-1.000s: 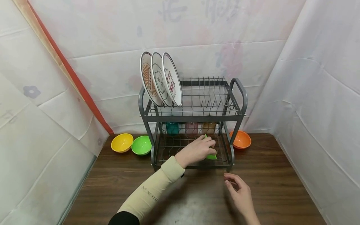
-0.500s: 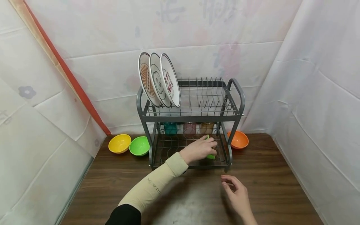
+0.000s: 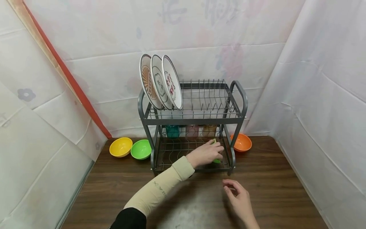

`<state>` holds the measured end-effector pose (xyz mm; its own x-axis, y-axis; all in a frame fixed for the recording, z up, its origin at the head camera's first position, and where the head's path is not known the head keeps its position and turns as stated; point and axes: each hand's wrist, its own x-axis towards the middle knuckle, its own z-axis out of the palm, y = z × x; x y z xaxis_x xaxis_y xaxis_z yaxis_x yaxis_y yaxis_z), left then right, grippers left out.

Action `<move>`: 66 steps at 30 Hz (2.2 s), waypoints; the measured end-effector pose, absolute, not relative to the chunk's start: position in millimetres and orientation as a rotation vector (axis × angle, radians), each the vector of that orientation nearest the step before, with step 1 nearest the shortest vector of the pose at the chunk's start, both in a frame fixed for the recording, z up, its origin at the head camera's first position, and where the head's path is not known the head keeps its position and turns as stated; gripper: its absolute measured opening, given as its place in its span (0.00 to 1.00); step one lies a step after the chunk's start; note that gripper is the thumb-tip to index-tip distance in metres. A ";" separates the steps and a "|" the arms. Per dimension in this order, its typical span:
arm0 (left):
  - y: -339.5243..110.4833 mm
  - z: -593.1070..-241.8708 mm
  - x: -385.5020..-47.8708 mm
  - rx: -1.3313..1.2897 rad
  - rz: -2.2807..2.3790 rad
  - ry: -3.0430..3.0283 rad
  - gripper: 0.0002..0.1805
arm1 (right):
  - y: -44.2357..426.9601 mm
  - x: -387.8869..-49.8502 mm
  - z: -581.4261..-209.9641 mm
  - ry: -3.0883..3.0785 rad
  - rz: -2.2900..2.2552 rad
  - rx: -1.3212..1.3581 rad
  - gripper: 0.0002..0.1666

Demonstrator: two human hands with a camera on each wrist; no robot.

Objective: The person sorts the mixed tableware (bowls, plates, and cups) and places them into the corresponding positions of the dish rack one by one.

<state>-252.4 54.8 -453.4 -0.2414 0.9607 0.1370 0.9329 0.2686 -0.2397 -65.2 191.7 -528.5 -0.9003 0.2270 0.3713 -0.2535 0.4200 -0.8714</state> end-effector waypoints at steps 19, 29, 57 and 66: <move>58.9 -470.7 -244.4 -1.681 -0.084 -2.305 0.12 | 193.9 -64.1 -533.9 -2.275 1.551 0.016 0.12; 56.7 -468.7 -221.2 -1.757 -0.260 -2.169 0.14 | 195.0 -67.6 -541.3 -2.285 1.453 0.033 0.13; -22.2 -522.8 -129.1 -1.173 -1.244 -2.339 0.08 | 187.3 -57.8 -497.6 -2.299 1.436 0.009 0.12; -66.7 -544.4 -112.8 -0.868 -1.364 -2.497 0.10 | 196.3 -65.7 -517.0 -2.318 1.450 -0.028 0.11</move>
